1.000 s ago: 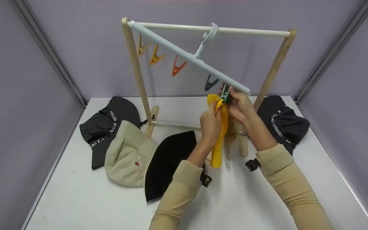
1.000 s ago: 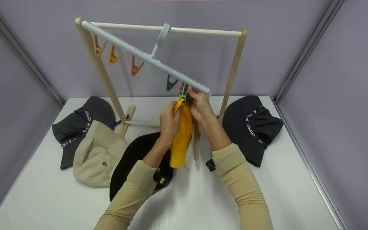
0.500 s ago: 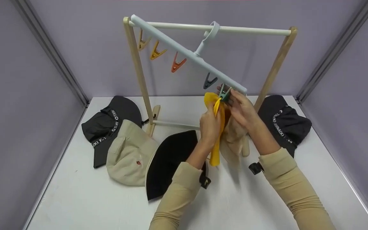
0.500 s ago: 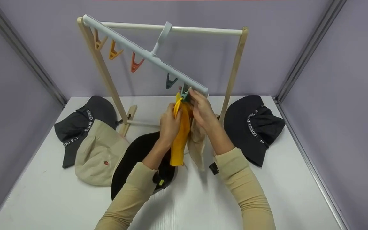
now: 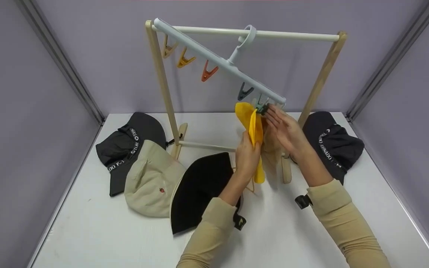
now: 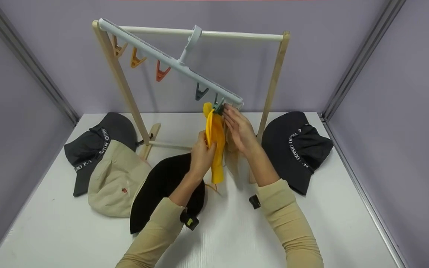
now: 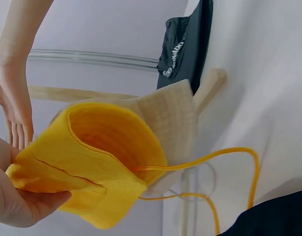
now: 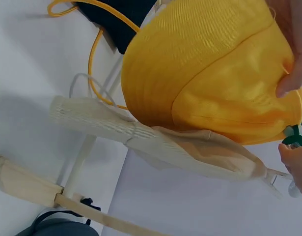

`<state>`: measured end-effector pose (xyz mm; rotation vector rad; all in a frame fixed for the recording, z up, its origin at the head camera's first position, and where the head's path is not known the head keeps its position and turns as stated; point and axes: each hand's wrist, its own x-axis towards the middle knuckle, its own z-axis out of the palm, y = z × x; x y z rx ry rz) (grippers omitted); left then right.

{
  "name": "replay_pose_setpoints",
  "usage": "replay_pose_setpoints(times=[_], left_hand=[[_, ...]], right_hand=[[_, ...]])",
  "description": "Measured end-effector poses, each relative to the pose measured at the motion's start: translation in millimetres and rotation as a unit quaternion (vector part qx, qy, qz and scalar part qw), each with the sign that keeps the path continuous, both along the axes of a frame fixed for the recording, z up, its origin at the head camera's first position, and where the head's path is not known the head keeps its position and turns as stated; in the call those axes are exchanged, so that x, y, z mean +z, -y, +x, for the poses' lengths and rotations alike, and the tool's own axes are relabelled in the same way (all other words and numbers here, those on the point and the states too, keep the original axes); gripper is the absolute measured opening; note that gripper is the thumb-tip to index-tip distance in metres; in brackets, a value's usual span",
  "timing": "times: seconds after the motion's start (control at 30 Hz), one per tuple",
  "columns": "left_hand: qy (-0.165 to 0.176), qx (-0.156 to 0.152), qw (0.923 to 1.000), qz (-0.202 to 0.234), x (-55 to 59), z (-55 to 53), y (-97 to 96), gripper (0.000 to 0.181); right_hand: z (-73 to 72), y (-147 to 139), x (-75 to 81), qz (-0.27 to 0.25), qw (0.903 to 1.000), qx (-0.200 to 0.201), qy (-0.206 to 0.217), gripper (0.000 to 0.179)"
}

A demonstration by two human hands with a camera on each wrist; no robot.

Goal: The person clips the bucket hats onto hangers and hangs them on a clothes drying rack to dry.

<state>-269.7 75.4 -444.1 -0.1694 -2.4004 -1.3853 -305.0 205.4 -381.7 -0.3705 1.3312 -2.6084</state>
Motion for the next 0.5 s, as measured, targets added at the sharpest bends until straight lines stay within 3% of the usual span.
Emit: replay_pose_setpoints(times=[0.17,0.27,0.37,0.5], left_hand=[[0.023,-0.001,0.9997,0.003,-9.6,3.0,-5.2,0.046],[0.019,-0.002,0.9998,-0.001,-19.3,7.7,-9.4,0.052],[-0.002,-0.001,1.0000,-0.003,-31.7,13.5,-14.4,0.057],[-0.018,-0.007,0.9998,-0.009,-49.4,19.7,-20.9,0.054]], right_hand=[[8.0,-15.4,-6.5,-0.014,0.9993,0.009,-0.035,0.046],[14.2,-28.6,-13.0,-0.024,0.9986,-0.013,-0.046,0.042],[20.2,-47.0,-22.6,-0.016,0.9969,-0.055,-0.054,0.035],[26.6,-80.6,-40.2,0.052,0.9854,-0.157,-0.041,0.025]])
